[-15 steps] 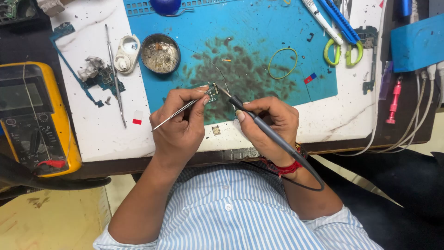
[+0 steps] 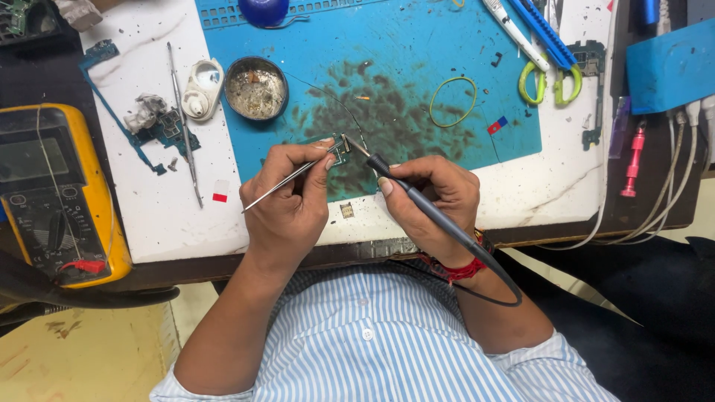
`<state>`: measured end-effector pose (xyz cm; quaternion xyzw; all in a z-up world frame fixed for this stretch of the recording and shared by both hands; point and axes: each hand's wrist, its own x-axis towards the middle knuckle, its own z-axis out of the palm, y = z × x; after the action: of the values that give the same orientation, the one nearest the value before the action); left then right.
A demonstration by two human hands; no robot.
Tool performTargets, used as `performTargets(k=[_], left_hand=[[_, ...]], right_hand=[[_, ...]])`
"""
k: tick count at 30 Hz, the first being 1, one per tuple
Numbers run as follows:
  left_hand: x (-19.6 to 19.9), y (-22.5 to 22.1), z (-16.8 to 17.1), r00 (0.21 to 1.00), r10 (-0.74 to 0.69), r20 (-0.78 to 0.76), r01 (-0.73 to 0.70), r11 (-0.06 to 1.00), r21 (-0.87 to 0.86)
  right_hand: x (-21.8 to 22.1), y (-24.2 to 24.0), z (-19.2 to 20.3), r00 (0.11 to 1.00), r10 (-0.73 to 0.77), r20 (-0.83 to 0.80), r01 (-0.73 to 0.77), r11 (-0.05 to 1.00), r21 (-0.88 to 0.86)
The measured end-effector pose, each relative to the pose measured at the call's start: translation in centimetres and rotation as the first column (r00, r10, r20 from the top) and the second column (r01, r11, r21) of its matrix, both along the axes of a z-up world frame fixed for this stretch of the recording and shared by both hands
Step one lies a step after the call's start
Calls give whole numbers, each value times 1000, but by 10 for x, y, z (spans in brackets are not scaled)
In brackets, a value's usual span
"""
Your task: The person uses tweezers to remove a small component from a circuit board and then places it onto a smartphone chassis. They continue to manipulate the internal components of the phone using the tweezers.
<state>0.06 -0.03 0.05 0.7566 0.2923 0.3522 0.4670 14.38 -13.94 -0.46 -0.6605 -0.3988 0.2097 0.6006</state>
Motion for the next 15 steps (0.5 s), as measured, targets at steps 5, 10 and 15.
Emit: performTargets(k=[5,10,15], left_hand=[[0,0,-1,1000,4,-3,-4,1000,-1],[-1,0,-2,1000,6,-3,-6,1000,-24],[0,-1,-2,1000,8,14,-7,1000,-25]], right_hand=[[1,-3,2,1000,22,8,-22,1000,1],[2,-3,0,999,19,-30,-19,1000,13],[2,-4,-2,1000,17,-25,-17,1000,21]])
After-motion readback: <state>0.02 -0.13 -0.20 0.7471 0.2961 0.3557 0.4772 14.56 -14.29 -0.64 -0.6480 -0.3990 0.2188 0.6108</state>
